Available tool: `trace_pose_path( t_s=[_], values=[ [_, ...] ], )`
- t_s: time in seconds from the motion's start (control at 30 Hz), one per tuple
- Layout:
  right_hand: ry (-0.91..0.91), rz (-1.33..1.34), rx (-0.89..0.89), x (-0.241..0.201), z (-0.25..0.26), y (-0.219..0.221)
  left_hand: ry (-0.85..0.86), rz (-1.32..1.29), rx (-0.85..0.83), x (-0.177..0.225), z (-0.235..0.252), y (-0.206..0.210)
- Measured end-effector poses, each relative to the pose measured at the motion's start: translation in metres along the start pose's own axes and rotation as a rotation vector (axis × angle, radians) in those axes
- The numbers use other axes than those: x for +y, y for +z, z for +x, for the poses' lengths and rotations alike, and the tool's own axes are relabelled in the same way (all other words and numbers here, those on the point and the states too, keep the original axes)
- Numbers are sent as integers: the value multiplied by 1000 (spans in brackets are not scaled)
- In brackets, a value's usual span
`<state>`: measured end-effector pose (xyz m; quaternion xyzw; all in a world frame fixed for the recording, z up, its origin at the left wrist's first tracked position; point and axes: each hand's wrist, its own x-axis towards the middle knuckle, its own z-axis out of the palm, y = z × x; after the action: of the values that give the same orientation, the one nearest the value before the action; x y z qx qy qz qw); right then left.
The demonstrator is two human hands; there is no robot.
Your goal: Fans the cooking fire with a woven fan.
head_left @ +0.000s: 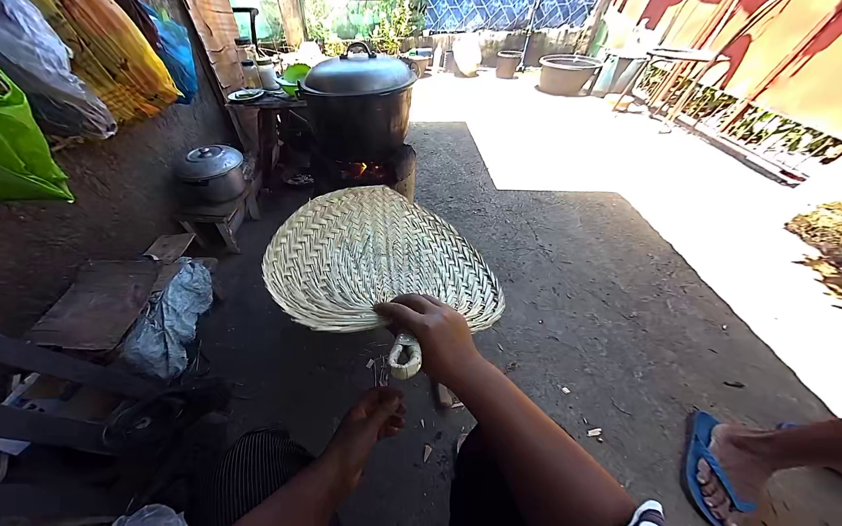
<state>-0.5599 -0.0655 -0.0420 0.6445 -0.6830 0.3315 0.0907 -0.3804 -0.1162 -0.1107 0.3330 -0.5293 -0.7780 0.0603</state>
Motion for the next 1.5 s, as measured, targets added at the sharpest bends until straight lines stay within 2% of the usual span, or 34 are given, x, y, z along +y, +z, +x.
trace_pose_path(
  t_s=[0.07, 0.1, 0.2, 0.23, 0.33, 0.37, 0.47, 0.5, 0.6, 0.63, 0.73, 0.77, 0.87, 1.0, 1.03, 1.1, 1.13, 1.23, 1.27, 1.37, 1.5],
  values=[
    [65, 57, -227, -2, 2, -17, -3, 6, -2, 1, 0, 0],
    [81, 66, -233, -1, 2, -19, -2, 12, -2, 2, 0, 0],
    [15, -2, 39, 6, -1, -2, -3, 14, 1, 1, -1, -1],
    [-9, -13, 43, 7, 0, 1, -6, 14, 5, 1, -2, -1],
    [27, 87, -216, 5, 3, -14, 6, 12, 5, 2, -1, -1],
    [25, 110, -186, 5, 2, -13, 9, 12, 2, 1, -1, -1],
    [-14, 75, 88, 6, -1, 3, 1, 16, -5, 0, -3, 0],
    [-19, 75, 68, 6, 0, 2, -1, 16, -8, 1, -3, 0],
    [14, 165, -224, 2, 1, -15, 9, 20, -18, 1, -3, -1],
    [18, 163, -217, 2, 0, -15, 14, 23, -20, 0, -3, -1],
    [-13, 65, 71, 2, -1, 1, 8, 19, -23, 1, -4, -2],
    [-27, 49, 113, 3, -1, 4, 5, 15, -24, 1, -4, -2],
    [-45, 87, 8, 5, -1, -2, 0, 17, -29, 1, -4, -1],
    [-10, 69, 102, 5, -1, -1, -7, 20, -45, 1, -6, -1],
    [9, 81, 52, 4, -1, -3, -12, 16, -39, 2, -6, -1],
    [61, 149, -167, 3, 1, -15, -15, 17, -35, 2, -6, -1],
    [68, 162, -195, 3, 0, -16, -9, 25, -41, 2, -5, -1],
    [15, 98, 20, 2, -2, 0, 1, 28, -52, 2, -6, -1],
    [1, 89, 23, 1, -2, 3, 1, 24, -52, 2, -6, -1],
    [32, 137, -147, -4, -1, -5, 3, 22, -51, 2, -6, 0],
    [1, 57, 105, -3, -2, 13, 13, 17, -52, 2, -7, -1]
  ],
)
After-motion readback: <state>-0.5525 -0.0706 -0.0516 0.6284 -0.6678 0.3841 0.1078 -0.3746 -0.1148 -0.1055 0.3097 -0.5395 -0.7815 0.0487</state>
